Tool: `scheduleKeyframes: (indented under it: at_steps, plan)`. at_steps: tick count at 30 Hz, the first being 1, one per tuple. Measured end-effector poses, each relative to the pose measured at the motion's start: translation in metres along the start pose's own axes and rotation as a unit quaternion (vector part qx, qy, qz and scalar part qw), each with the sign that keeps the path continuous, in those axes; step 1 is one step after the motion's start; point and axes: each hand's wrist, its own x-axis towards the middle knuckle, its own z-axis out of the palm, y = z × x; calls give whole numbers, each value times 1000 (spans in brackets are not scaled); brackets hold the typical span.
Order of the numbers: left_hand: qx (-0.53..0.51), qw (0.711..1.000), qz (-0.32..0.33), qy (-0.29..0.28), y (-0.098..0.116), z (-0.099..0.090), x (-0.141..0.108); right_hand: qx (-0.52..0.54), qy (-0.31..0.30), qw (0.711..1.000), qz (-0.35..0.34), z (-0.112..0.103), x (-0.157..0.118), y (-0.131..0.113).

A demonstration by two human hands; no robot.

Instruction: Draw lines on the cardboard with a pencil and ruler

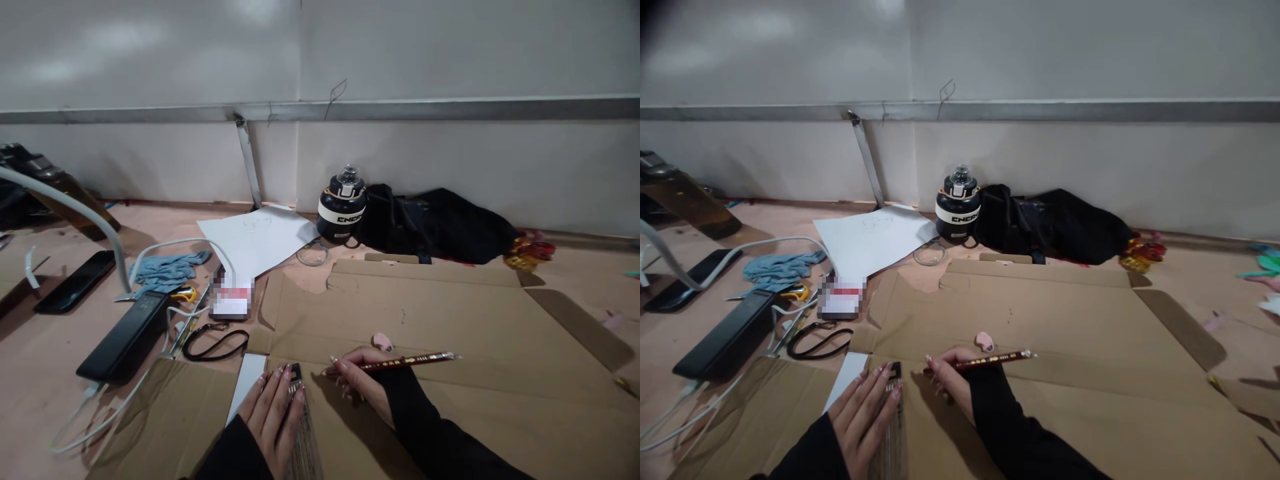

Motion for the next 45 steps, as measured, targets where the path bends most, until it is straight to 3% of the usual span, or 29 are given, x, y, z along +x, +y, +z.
scheduleKeyframes:
  at_steps: [6,15,24,32,36,42,45]
  plan:
    - [-3,999,-26,36,4,6,-2,3,-31,999,30,5,-1,4]
    - [-21,997,-48,64,6,5,5,5,-12,999,30,10,-1,2]
    - [-13,997,-31,65,4,7,3,22,27,999,27,15,-3,3]
    - [-17,997,-26,65,2,6,3,54,72,995,34,1,-7,5]
    - [-11,999,-10,38,1,5,1,26,67,997,24,-1,-8,3]
    - [-25,996,-28,77,1,4,4,20,49,998,19,1,-7,9]
    - [-22,998,-12,58,0,3,4,34,46,998,23,2,-7,12]
